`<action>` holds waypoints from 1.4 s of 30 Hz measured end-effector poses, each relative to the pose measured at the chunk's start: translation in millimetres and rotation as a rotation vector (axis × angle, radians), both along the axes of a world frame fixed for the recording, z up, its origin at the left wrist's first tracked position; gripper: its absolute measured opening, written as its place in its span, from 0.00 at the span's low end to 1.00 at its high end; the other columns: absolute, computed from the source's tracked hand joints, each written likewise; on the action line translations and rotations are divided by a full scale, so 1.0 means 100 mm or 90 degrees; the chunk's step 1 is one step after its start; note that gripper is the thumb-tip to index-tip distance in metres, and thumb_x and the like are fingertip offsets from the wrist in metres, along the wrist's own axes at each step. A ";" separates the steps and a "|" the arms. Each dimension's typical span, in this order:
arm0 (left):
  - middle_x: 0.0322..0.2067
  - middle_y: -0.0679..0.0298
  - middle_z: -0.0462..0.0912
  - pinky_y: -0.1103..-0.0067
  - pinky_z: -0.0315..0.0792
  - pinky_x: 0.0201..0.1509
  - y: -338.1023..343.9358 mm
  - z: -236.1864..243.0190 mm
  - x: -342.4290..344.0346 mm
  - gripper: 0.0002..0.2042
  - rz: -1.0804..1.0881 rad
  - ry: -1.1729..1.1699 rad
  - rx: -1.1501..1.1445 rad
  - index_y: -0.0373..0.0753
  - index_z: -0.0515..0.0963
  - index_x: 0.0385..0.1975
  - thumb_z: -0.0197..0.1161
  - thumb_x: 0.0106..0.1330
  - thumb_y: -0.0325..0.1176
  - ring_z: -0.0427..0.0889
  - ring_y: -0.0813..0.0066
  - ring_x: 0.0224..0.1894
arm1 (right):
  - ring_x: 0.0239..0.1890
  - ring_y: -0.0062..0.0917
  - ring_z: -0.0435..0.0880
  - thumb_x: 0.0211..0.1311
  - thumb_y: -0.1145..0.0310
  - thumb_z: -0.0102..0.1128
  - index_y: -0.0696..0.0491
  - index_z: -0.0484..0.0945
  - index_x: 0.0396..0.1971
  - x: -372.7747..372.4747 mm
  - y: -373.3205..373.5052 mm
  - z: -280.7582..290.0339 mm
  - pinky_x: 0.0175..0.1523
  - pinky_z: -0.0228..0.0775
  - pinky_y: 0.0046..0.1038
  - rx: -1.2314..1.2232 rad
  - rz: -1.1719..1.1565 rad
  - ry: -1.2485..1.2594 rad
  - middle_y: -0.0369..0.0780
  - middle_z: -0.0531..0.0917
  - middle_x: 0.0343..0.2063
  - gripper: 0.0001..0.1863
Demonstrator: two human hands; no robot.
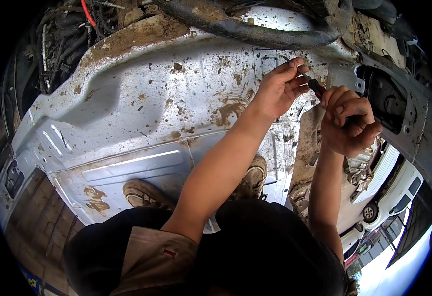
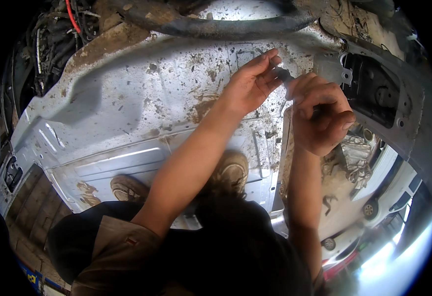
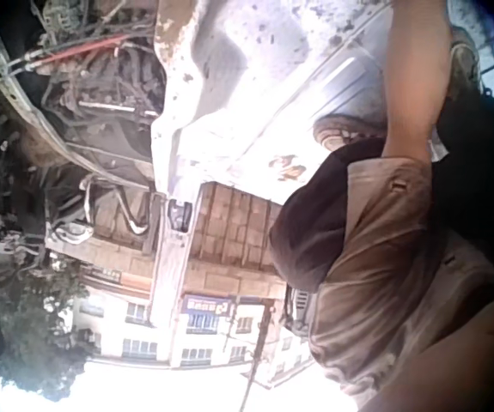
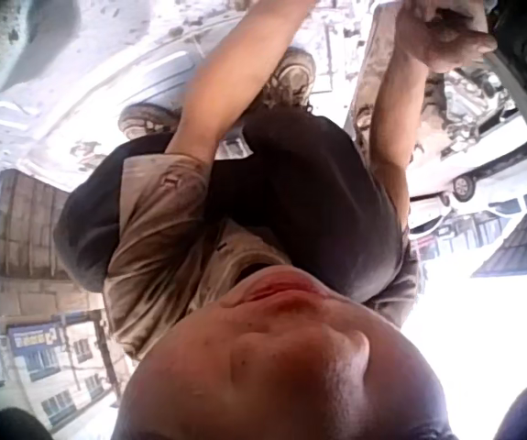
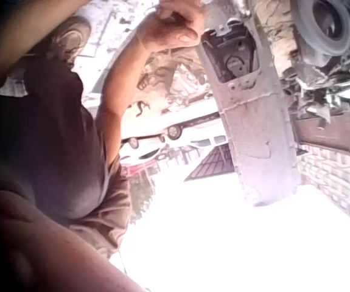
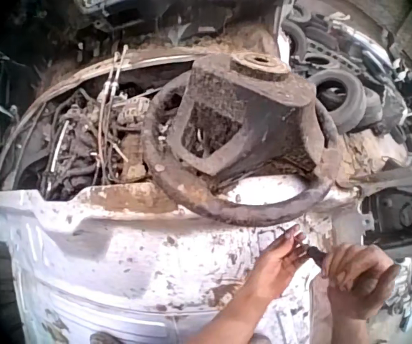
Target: The person uses a screwdriver and a socket wrench to remove fasteners and a metal bracket from the interior floor of a stripped vehicle. They repeatedly loosen screws, remove the bracket, and then reposition the tool to continue disassembly.
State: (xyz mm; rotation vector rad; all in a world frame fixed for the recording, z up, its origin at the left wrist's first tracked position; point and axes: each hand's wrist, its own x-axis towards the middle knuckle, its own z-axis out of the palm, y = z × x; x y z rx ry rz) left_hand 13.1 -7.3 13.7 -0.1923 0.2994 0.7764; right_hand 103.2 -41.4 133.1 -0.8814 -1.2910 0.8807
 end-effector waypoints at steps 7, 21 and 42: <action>0.44 0.65 0.81 0.70 0.76 0.52 0.01 -0.08 0.11 0.11 0.002 0.022 -0.001 0.38 0.74 0.49 0.55 0.71 0.33 0.82 0.68 0.46 | 0.18 0.22 0.61 0.71 0.36 0.30 0.58 0.69 0.22 0.16 0.05 -0.05 0.27 0.55 0.27 -0.015 0.003 0.033 0.32 0.62 0.12 0.37; 0.44 0.65 0.82 0.71 0.76 0.49 0.07 -0.18 0.19 0.08 0.011 0.023 -0.015 0.42 0.75 0.44 0.58 0.70 0.35 0.81 0.67 0.46 | 0.16 0.20 0.58 0.71 0.41 0.38 0.54 0.74 0.19 0.27 0.22 -0.08 0.27 0.53 0.27 -0.098 -0.129 0.145 0.30 0.58 0.09 0.33; 0.36 0.67 0.79 0.73 0.74 0.44 0.17 0.01 0.47 0.06 0.105 0.059 -0.239 0.43 0.73 0.37 0.62 0.66 0.35 0.80 0.73 0.39 | 0.40 0.32 0.78 0.75 0.66 0.40 0.63 0.72 0.44 0.00 0.57 -0.15 0.51 0.71 0.30 -0.081 -0.436 0.166 0.44 0.78 0.34 0.15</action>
